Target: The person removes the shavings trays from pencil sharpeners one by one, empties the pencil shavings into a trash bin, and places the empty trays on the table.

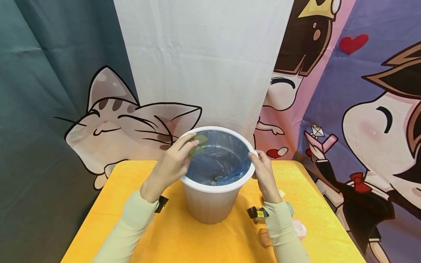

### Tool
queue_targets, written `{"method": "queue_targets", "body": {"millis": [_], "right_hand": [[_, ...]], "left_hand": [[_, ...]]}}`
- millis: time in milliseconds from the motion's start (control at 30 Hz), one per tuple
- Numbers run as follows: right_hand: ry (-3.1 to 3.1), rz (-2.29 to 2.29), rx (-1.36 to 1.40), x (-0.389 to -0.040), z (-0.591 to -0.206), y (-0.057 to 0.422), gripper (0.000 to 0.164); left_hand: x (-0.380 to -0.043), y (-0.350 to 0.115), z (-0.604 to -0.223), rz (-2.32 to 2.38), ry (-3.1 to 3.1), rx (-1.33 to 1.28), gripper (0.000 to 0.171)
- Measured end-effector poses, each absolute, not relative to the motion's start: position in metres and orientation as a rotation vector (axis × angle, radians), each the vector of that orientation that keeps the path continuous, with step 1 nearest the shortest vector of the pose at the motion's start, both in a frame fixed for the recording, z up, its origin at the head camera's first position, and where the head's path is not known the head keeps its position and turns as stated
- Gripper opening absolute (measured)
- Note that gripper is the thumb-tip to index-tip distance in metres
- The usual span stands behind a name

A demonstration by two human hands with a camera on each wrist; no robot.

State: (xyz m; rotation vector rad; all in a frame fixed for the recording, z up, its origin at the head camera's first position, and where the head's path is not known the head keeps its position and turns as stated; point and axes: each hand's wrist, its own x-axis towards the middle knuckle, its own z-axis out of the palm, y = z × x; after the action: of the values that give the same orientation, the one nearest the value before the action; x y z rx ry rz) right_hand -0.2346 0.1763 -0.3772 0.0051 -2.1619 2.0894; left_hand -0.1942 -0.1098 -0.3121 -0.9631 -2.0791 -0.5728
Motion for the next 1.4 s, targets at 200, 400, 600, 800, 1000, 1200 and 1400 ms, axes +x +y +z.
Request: {"method": "queue_targets", "body": {"millis": [200,400,600,800,1000,1200,1400], "right_hand": [[-2.165,2.091,0.0,-0.235,-0.377,0.176,0.038],[-2.141,2.112,-0.004,-0.236,-0.379,0.176,0.035],[-2.141,2.116,0.001,-0.236,-0.379,0.176,0.037],[-2.126,2.11,0.023,-0.236,-0.38,0.175,0.038],[-2.134,2.113,0.005,-0.235,-0.38,0.175,0.037],[-2.138,2.114,0.006,-0.236,-0.381,0.175,0.038],[-2.148,2.103,0.005,-0.235,-0.381,0.176,0.039]], "left_hand": [[-0.187,-0.114,-0.322,-0.919,-2.116,-0.886,0.057],[-0.177,-0.114,-0.325,-1.301,-2.198,-0.76,0.059],[-0.164,-0.113,-0.309,-1.562,-2.164,-0.754,0.058],[-0.158,-0.113,-0.303,-1.726,-2.189,-0.681,0.056],[-0.159,-0.114,-0.306,-1.722,-2.202,-0.668,0.054],[-0.171,-0.121,-0.323,-1.724,-2.168,-0.681,0.054],[-0.174,-0.128,-0.335,-1.796,-2.077,-0.696,0.055]]}}
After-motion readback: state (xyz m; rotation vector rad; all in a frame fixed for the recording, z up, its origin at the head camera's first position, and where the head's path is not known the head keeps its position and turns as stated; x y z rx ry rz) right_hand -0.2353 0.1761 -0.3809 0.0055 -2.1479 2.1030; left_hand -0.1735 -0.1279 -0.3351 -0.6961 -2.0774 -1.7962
